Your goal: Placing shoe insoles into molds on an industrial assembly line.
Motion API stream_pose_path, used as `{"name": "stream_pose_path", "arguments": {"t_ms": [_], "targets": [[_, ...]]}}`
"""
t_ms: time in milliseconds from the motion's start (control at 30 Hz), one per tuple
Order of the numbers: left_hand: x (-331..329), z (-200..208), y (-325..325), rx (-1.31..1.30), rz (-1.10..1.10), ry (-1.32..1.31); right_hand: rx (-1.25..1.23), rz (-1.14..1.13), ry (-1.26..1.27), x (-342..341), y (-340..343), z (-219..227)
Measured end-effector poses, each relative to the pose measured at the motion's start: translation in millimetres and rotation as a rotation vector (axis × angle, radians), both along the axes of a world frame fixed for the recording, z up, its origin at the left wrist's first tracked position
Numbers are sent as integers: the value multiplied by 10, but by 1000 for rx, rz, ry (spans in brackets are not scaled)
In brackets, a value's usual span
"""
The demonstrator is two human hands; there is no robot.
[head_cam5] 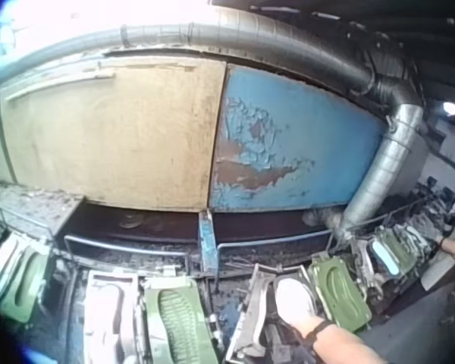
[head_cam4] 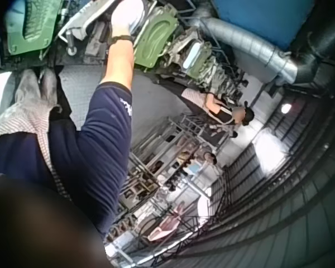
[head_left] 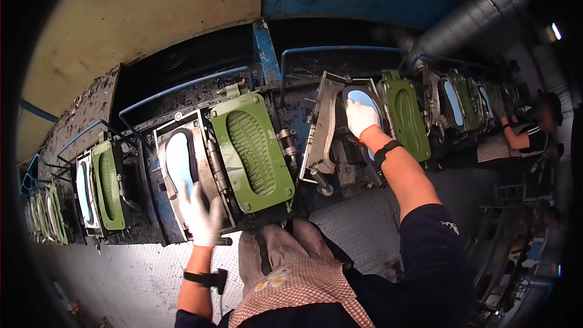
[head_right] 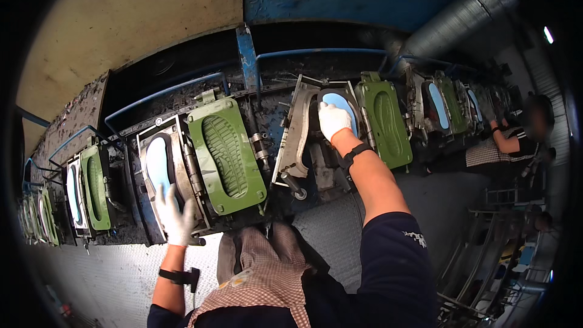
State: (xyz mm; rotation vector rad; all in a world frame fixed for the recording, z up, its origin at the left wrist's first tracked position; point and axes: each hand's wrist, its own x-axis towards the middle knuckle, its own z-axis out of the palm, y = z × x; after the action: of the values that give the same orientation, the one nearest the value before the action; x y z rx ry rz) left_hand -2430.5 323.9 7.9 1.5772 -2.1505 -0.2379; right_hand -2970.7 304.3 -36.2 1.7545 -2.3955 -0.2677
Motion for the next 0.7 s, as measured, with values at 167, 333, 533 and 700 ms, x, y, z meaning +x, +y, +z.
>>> {"name": "stream_pose_path", "arguments": {"t_ms": [167, 333, 533, 700], "targets": [[-2003, 164, 566, 335, -371, 381, -54, 36, -409, -103, -37, 110], [-2786, -343, 310, 739, -16, 346, -185, 63, -497, -209, 29, 26], [-3588, -528, 1149, 985, -89, 461, -13, -5, -623, -356, -34, 174], [-3715, -910, 1128, 1082, 21, 641, -345, 234, -683, -485, 105, 1175]]}}
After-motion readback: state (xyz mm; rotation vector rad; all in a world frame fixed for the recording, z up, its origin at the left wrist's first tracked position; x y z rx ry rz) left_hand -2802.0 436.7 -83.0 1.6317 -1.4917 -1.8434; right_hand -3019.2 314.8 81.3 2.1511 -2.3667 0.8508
